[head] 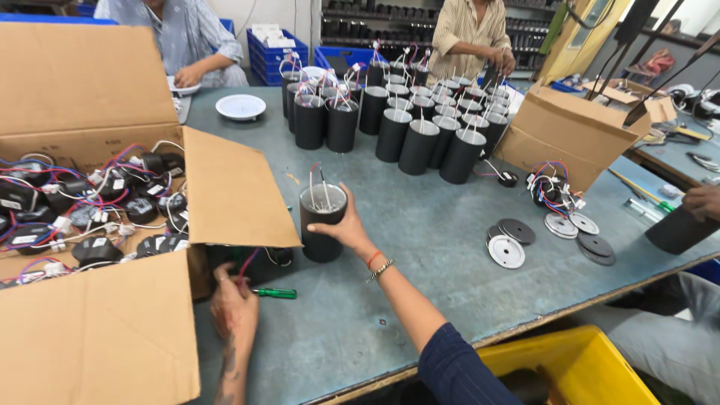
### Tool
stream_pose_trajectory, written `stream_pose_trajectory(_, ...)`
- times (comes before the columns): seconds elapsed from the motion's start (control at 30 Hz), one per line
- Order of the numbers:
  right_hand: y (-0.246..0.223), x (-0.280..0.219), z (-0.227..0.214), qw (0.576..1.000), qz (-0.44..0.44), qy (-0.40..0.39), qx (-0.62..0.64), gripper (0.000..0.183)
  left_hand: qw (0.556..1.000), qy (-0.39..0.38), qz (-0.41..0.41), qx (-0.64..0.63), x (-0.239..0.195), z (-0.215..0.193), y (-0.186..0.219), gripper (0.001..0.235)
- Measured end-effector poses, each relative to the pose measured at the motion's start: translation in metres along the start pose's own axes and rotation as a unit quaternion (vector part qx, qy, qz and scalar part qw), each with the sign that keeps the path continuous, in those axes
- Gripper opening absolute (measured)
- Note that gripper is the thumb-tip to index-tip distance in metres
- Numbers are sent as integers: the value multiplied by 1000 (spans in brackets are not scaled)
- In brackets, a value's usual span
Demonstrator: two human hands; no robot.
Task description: The person assembles cylindrical electronic devices by connecting wires to internal components, placing a circuit board inside, and securing a lid. They repeat this process for multiple units, placing finished items into a yellow bin.
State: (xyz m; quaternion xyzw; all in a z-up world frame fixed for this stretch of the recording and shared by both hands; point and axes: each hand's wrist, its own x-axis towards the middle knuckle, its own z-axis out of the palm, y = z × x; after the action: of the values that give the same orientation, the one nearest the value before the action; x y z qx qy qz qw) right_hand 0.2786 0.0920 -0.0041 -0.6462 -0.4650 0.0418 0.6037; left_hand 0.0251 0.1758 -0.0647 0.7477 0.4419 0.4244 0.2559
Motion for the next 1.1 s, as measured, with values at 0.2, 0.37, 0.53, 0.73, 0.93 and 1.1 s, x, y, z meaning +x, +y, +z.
stream_pose_trajectory(0.2,-21,-65,-26,999,-6,30,-21,107,958,-150,25,-244,-8,-13,25,19)
stream_pose_trajectory(0.37,-52,-147,-70,997,33,29,-58,105,902,-316,94,-278,-5,-28,70,24)
stream_pose_trajectory(0.53,-69,-174,-85,998,40,7,-47,109,795,-420,141,-415,10,-31,99,47)
stream_pose_trajectory(0.73,-105,-186,-92,992,-35,58,-106,98,886,-319,105,-319,-1,-53,114,26)
stream_pose_trajectory(0.93,-131,-173,-93,974,-136,94,-154,38,927,-199,203,-243,-11,-69,83,26)
stream_pose_trajectory(1.1,-148,-159,-71,999,-35,19,21,17,912,-282,180,-239,-15,10,81,29)
